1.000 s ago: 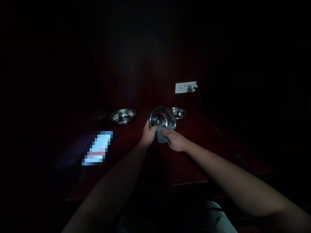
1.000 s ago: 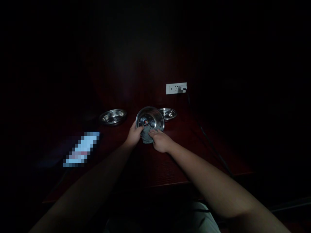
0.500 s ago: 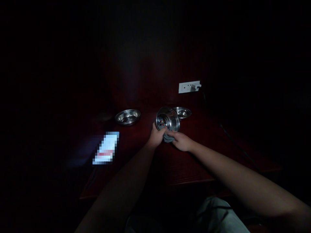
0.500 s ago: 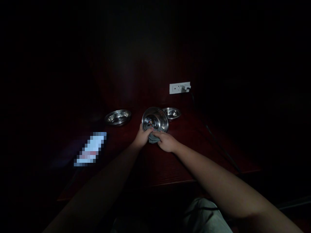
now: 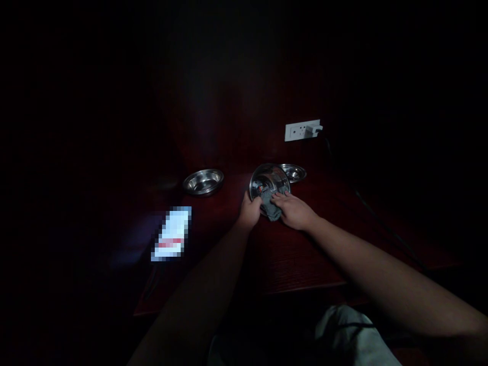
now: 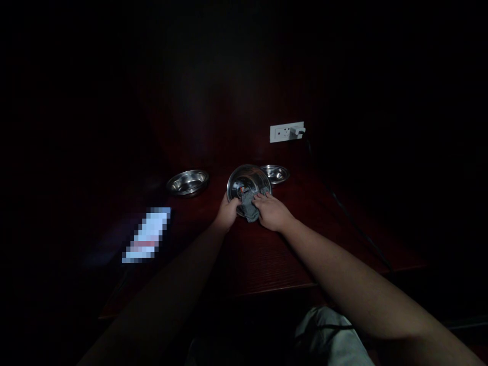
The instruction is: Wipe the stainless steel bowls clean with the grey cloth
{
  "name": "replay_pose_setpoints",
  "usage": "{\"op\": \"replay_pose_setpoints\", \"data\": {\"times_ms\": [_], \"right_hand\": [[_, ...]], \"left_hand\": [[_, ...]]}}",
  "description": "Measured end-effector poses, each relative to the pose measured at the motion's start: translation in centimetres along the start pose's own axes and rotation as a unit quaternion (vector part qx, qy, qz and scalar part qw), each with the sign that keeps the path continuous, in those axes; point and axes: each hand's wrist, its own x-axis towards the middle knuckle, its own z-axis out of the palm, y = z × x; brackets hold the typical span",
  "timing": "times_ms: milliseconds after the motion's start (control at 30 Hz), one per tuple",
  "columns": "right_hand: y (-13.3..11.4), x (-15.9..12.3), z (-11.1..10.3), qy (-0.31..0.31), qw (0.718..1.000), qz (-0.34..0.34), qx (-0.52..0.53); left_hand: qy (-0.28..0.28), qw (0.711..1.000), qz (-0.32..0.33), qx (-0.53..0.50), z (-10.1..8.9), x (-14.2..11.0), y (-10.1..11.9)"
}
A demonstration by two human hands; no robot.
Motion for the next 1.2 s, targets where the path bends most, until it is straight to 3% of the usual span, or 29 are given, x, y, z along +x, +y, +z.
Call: {"op": "replay_pose_setpoints", "data": {"times_ms": [133,433,733,867,1000,1100,1133,1200], "right_hand": [[-0.3,0.0,0.0,-0.023,1.000,0.002,0.017],[-0.7,-0.6,0.3,-0.019,0.981,-0.011,0.192],[0.3,0.2,-0.1,-0.003,0.901,-0.049,0.431],[1.4,0.8,-0.4,0.049,0.869,0.006,0.492],[2.9,1.0,-0.7,0.201,0.839,0.124,0.489],[3.1,0.4,-1.5,0.316,0.856,0.128,0.389],[2.9,0.2,-1.9,0.318,0.876,0.107,0.345],[2.3,-0.2,-2.3,0.264,0.927,0.050,0.263]], "left_hand": [[0.006,1.000,0.000,-0.004,0.0,0.0,0.1],[0.011,1.000,0.023,-0.001,-0.1,-0.2,0.1],[-0.005,0.997,0.011,-0.075,-0.2,0.2,-0.1],[-0.008,0.995,-0.015,-0.096,0.1,0.1,0.3],[-0.018,0.985,-0.113,-0.129,0.4,-0.5,1.5],[-0.080,0.970,-0.187,-0.132,0.5,-1.0,2.2],[-0.098,0.965,-0.199,-0.139,0.4,-1.1,2.4],[-0.120,0.959,-0.206,-0.153,0.4,-1.3,2.4]]}}
